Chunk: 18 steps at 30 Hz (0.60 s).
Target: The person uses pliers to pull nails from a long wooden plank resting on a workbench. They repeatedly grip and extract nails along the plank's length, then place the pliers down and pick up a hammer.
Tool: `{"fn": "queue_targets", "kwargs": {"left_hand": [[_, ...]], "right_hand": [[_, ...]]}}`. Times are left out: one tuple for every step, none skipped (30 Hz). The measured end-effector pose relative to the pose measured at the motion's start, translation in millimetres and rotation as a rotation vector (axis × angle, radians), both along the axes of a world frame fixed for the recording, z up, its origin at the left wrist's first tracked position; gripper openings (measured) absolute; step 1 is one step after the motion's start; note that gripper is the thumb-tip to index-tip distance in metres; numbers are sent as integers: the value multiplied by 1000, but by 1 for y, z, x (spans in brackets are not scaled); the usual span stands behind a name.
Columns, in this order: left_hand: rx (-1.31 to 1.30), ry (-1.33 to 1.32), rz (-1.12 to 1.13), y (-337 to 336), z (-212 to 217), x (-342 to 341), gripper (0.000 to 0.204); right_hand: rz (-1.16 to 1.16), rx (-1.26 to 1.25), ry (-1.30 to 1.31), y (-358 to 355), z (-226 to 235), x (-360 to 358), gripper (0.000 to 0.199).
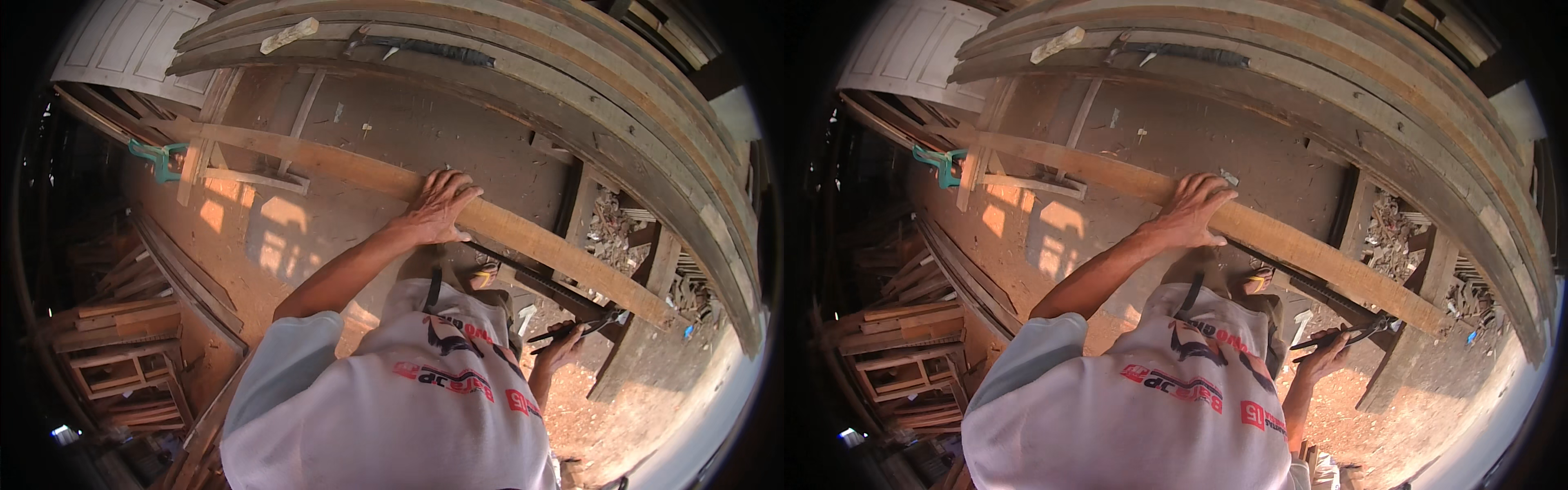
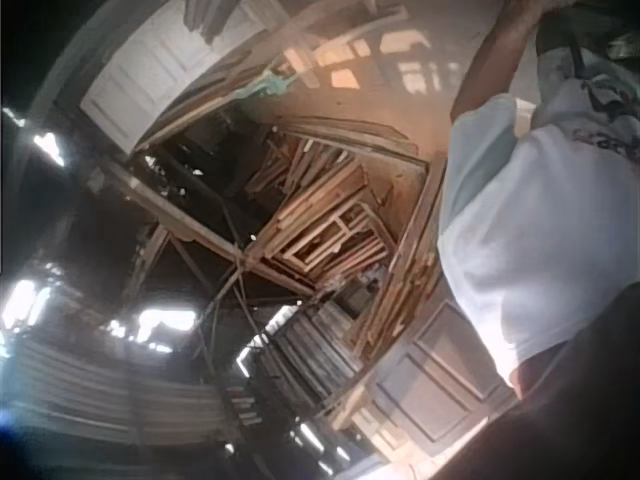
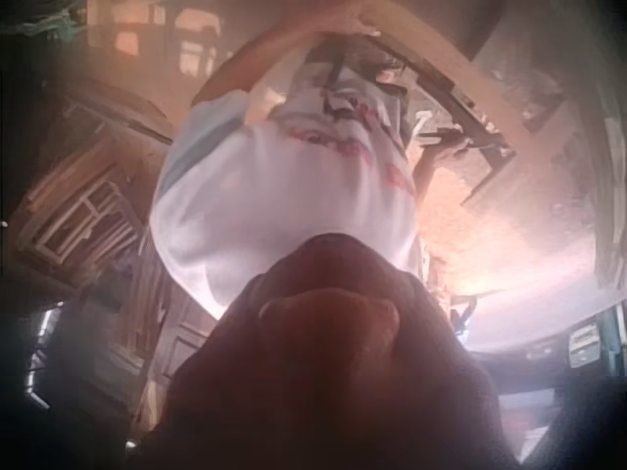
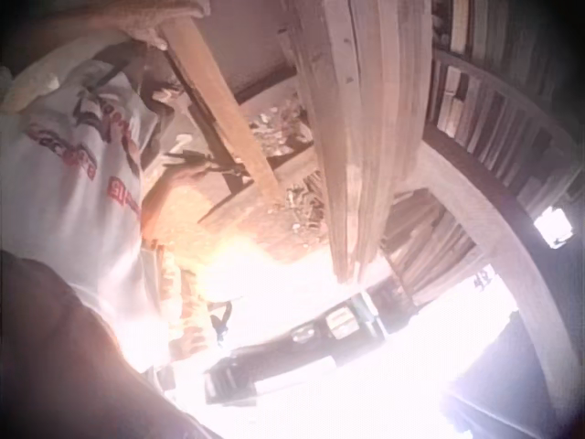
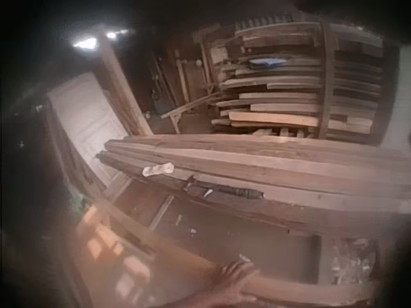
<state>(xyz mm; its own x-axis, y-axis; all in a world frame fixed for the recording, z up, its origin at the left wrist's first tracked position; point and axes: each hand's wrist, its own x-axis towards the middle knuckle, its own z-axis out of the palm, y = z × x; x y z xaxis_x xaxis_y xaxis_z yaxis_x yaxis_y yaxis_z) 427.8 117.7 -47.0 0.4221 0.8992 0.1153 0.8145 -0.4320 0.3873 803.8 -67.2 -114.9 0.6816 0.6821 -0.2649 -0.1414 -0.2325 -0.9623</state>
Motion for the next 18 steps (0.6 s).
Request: {"fn": "queue_targets", "kwargs": {"left_hand": [[101, -113, -32, -5, 6, -9, 67], [114, -209, 63, -16, 8, -23, 66], [125, -299, 143, -24, 9, -33, 65], [138, -390, 220, -33, 10, -46, 65], [158, -407, 400, -51, 5, -65, 62], [176, -427, 573, -67, -7, -91, 59], [41, -546, 801, -76, -22, -119, 65], [-100, -664, 1029, -89, -38, -149, 71], [-119, -801, 1187, -89, -62, -188, 82], [-141, -939, 1351, -85, -76, -229, 93], [-197, -1180, 1442, -74, -74, -265, 93], [-253, -1425, 1526, -65, -71, -298, 93], [-248, -1500, 1547, -55, -66, -326, 96], [-245, -1576, 1563, -43, -60, -350, 100], [-221, -1662, 1522, -29, -55, -369, 98], [-200, -1743, 1482, -18, -51, -384, 96], [-176, -1820, 1451, -11, -51, -398, 94], [-192, -1801, 1454, -5, -55, -415, 90]], "right_hand": [[-6, -3, -1, 0, -5, 2, 45], [34, -26, -43, 2, 2, 0, 44], [41, -57, -94, 4, 2, -1, 56], [5, -60, -93, 3, 0, -5, 57], [-23, -57, -95, 3, -3, -9, 59], [-59, -65, -98, 4, -3, -14, 60], [-99, -75, -100, 5, -3, -24, 60], [-136, -70, -85, 7, -6, -33, 60], [-120, -119, -82, 3, -7, -40, 58], [-121, -99, -50, -1, -15, -45, 58], [-131, -79, -23, -3, -24, -52, 59], [-164, -109, -29, -2, -26, -66, 61], [-133, -152, -59, -2, -27, -79, 62], [-105, -194, -91, -3, -28, -90, 63], [-83, -237, -125, -4, -28, -96, 64], [-54, -266, -141, -8, -34, -100, 65], [-24, -294, -156, -11, -39, -101, 65], [9, -315, -168, -12, -43, -105, 65]]}}
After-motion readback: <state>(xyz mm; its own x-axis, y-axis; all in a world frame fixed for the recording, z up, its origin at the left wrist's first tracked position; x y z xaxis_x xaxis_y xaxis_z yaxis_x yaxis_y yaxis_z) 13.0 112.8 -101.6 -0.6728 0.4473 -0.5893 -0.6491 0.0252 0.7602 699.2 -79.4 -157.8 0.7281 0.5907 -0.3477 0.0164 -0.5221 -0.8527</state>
